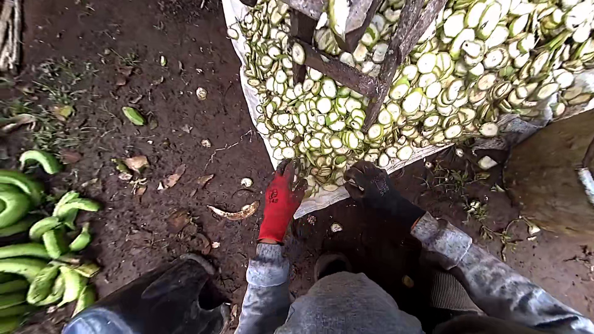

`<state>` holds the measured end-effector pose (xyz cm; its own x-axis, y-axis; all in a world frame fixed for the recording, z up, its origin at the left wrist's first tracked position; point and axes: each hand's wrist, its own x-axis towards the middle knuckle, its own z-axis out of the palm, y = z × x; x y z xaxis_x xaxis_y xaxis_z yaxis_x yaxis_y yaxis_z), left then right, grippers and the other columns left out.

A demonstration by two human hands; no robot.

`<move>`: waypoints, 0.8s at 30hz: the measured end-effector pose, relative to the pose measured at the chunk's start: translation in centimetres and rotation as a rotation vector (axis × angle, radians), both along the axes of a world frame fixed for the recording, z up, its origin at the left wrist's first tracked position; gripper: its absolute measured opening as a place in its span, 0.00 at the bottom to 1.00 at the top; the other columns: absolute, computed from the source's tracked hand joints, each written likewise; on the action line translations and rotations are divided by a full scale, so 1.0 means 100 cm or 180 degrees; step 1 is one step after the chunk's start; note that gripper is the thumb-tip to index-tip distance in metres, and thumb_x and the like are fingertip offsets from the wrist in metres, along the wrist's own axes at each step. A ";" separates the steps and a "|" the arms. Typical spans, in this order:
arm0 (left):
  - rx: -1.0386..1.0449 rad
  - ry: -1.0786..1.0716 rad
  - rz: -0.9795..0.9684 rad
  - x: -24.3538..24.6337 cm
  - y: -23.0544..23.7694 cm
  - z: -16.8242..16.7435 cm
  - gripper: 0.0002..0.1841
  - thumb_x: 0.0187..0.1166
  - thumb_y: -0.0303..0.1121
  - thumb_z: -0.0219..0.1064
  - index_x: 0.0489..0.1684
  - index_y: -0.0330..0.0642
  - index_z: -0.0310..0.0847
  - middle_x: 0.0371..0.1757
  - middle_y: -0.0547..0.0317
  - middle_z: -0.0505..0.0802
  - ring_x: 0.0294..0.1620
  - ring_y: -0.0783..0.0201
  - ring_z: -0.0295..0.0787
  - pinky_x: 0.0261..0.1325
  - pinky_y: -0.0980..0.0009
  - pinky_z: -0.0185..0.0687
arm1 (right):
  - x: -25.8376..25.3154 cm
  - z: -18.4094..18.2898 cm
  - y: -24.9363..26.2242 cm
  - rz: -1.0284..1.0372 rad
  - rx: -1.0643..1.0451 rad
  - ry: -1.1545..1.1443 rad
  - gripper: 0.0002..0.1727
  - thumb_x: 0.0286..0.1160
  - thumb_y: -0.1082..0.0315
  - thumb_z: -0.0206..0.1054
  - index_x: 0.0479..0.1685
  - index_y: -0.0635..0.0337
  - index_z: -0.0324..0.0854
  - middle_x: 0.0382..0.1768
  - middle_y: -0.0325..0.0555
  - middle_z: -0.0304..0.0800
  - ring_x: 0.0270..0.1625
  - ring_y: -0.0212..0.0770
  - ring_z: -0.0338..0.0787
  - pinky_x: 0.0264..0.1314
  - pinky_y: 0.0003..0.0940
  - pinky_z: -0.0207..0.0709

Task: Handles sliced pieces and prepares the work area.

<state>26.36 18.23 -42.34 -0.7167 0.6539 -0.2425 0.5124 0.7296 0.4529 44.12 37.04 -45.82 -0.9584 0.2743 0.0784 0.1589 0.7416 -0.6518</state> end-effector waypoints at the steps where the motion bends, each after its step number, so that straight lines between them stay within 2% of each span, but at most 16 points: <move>1: 0.0049 0.0063 0.0224 0.002 -0.013 -0.001 0.29 0.79 0.35 0.73 0.82 0.48 0.74 0.80 0.42 0.79 0.74 0.39 0.82 0.71 0.36 0.77 | 0.006 -0.010 -0.003 0.0243 0.0133 -0.0279 0.12 0.73 0.62 0.70 0.51 0.54 0.89 0.52 0.53 0.88 0.56 0.55 0.89 0.49 0.53 0.84; 2: 0.0041 0.0141 0.0487 0.006 -0.027 -0.002 0.27 0.79 0.33 0.72 0.80 0.47 0.76 0.77 0.39 0.82 0.72 0.37 0.83 0.70 0.35 0.77 | 0.007 -0.017 -0.008 0.0500 0.0233 -0.0649 0.13 0.77 0.63 0.68 0.57 0.52 0.89 0.58 0.52 0.88 0.63 0.56 0.86 0.56 0.56 0.81; 3: -0.0098 0.0205 0.0726 0.010 -0.042 -0.004 0.27 0.78 0.32 0.71 0.79 0.45 0.77 0.75 0.35 0.82 0.71 0.34 0.82 0.71 0.34 0.75 | 0.005 -0.022 -0.014 0.0696 0.0345 -0.0944 0.18 0.79 0.65 0.66 0.67 0.50 0.86 0.68 0.50 0.86 0.74 0.57 0.81 0.65 0.58 0.76; 5: -0.0643 0.0340 0.1042 0.011 -0.070 -0.008 0.29 0.75 0.31 0.73 0.79 0.43 0.78 0.78 0.31 0.80 0.77 0.29 0.76 0.77 0.31 0.66 | -0.004 -0.024 -0.018 0.0801 0.0444 -0.1223 0.28 0.80 0.68 0.65 0.81 0.45 0.75 0.80 0.44 0.77 0.84 0.56 0.71 0.71 0.62 0.71; 7: -0.1269 0.0452 0.1234 0.000 -0.096 -0.014 0.32 0.73 0.33 0.74 0.82 0.46 0.75 0.84 0.34 0.74 0.87 0.29 0.63 0.82 0.29 0.55 | -0.011 -0.015 -0.010 0.0702 0.0342 -0.1136 0.30 0.79 0.67 0.66 0.82 0.42 0.74 0.81 0.43 0.77 0.84 0.56 0.71 0.71 0.63 0.72; 9: -0.1523 0.0383 0.1342 -0.013 -0.123 -0.028 0.37 0.74 0.35 0.74 0.87 0.43 0.67 0.88 0.31 0.67 0.90 0.25 0.52 0.83 0.24 0.46 | -0.009 -0.013 -0.003 0.0533 0.0275 -0.0781 0.25 0.78 0.64 0.65 0.77 0.44 0.80 0.77 0.46 0.81 0.80 0.56 0.76 0.69 0.63 0.75; 10: -0.1518 0.0377 0.1339 -0.019 -0.134 -0.036 0.37 0.76 0.36 0.73 0.88 0.42 0.66 0.88 0.29 0.67 0.90 0.25 0.52 0.82 0.23 0.47 | -0.008 -0.010 -0.002 0.0496 0.0200 -0.0680 0.24 0.79 0.62 0.64 0.75 0.46 0.81 0.76 0.48 0.81 0.79 0.57 0.78 0.68 0.63 0.75; 12: -0.1614 0.0434 0.1174 -0.021 -0.144 -0.037 0.33 0.77 0.38 0.73 0.83 0.37 0.70 0.81 0.27 0.75 0.84 0.26 0.64 0.80 0.27 0.58 | -0.001 -0.006 -0.006 0.0593 0.0084 -0.0498 0.22 0.78 0.63 0.63 0.71 0.50 0.84 0.72 0.52 0.84 0.74 0.58 0.82 0.67 0.59 0.78; 13: -0.1756 0.0338 0.1049 -0.020 -0.144 -0.027 0.32 0.77 0.38 0.73 0.79 0.33 0.72 0.76 0.25 0.79 0.80 0.26 0.70 0.78 0.29 0.62 | 0.005 -0.004 -0.010 0.0685 -0.0036 -0.0412 0.20 0.78 0.64 0.63 0.68 0.53 0.86 0.69 0.54 0.86 0.71 0.59 0.85 0.66 0.59 0.80; 15: -0.1992 -0.0334 0.0950 -0.010 -0.144 0.008 0.29 0.79 0.39 0.71 0.76 0.31 0.75 0.70 0.27 0.84 0.74 0.29 0.79 0.76 0.33 0.69 | 0.022 0.000 -0.014 0.0742 -0.0104 -0.0231 0.18 0.81 0.63 0.61 0.63 0.54 0.89 0.65 0.52 0.90 0.67 0.57 0.89 0.66 0.54 0.82; 18: -0.1944 -0.1562 0.0787 0.005 -0.156 0.049 0.27 0.77 0.36 0.74 0.73 0.33 0.78 0.70 0.32 0.85 0.76 0.36 0.79 0.79 0.36 0.70 | 0.048 0.006 0.005 0.0489 -0.0295 0.0070 0.18 0.83 0.60 0.60 0.59 0.57 0.90 0.62 0.52 0.92 0.65 0.50 0.91 0.69 0.46 0.83; 20: -0.1761 -0.1758 0.0796 0.013 -0.158 0.058 0.26 0.76 0.33 0.74 0.72 0.33 0.79 0.70 0.33 0.86 0.75 0.38 0.80 0.78 0.39 0.71 | 0.056 0.020 0.029 0.0201 -0.0587 0.0033 0.18 0.82 0.61 0.62 0.61 0.59 0.88 0.62 0.53 0.91 0.65 0.47 0.90 0.71 0.42 0.81; 22: -0.1378 -0.1751 0.1175 0.019 -0.152 0.060 0.27 0.77 0.31 0.74 0.75 0.31 0.75 0.72 0.32 0.84 0.76 0.39 0.79 0.80 0.42 0.70 | 0.064 0.040 0.051 -0.0148 -0.0763 -0.0121 0.18 0.79 0.63 0.63 0.62 0.61 0.87 0.62 0.55 0.91 0.65 0.48 0.90 0.71 0.44 0.80; 24: -0.1257 -0.1691 0.1368 0.027 -0.145 0.059 0.26 0.76 0.31 0.75 0.72 0.31 0.78 0.69 0.32 0.86 0.74 0.40 0.81 0.79 0.43 0.71 | 0.073 0.062 0.068 -0.0396 -0.0708 -0.0224 0.19 0.76 0.64 0.64 0.62 0.62 0.87 0.62 0.56 0.91 0.65 0.52 0.90 0.72 0.49 0.79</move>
<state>29.03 3.72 -36.42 -0.6103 0.1399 -0.7797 -0.0634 0.9725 0.2242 51.41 43.80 -39.66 -0.9172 0.3934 -0.0627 0.2906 0.5531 -0.7808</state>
